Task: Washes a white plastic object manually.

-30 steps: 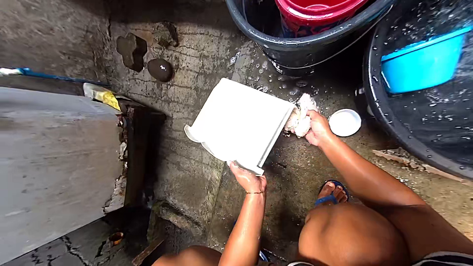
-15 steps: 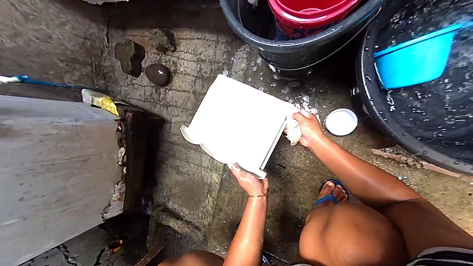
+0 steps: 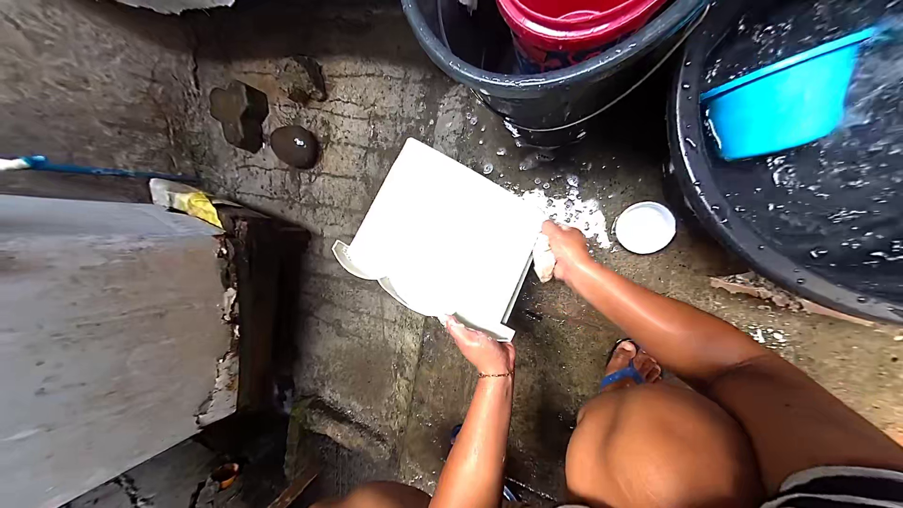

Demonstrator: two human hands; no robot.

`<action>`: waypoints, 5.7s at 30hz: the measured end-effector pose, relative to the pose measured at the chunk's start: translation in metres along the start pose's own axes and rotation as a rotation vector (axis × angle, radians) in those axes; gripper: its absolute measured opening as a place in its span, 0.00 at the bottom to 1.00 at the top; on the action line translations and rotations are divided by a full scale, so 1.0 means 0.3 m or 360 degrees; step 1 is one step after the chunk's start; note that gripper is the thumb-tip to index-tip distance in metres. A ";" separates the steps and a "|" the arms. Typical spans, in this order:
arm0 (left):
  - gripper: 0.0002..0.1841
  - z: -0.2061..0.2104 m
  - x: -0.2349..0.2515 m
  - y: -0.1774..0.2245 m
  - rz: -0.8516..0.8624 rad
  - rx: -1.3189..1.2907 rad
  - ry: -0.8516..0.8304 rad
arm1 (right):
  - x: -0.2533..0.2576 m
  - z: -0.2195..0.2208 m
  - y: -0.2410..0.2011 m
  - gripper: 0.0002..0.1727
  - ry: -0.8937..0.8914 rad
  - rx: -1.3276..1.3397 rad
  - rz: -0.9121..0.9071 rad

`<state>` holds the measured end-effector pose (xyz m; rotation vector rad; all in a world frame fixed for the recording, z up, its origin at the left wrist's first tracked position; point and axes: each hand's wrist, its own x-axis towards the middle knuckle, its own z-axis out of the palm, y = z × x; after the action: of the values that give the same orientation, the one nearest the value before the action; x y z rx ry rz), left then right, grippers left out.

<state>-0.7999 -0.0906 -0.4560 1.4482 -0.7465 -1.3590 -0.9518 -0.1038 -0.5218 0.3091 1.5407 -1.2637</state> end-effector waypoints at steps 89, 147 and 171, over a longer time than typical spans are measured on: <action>0.27 -0.116 0.093 0.258 0.0025 0.0870 -0.1012 | -0.321 0.099 -0.085 0.14 -0.0869 -0.0465 -0.1707; 0.30 -0.121 0.236 0.126 -0.0161 -0.0388 -0.0411 | -0.267 0.115 0.004 0.31 -0.1184 -0.0894 -0.1455; 0.24 -0.166 0.288 0.208 0.0101 -0.0015 -0.0378 | -0.156 0.028 0.089 0.16 -0.1192 -0.1659 -0.2003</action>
<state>-0.7244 -0.1783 -0.4350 1.2577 -0.9292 -1.4991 -0.9091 -0.0813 -0.4966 -1.8170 1.4256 -0.9803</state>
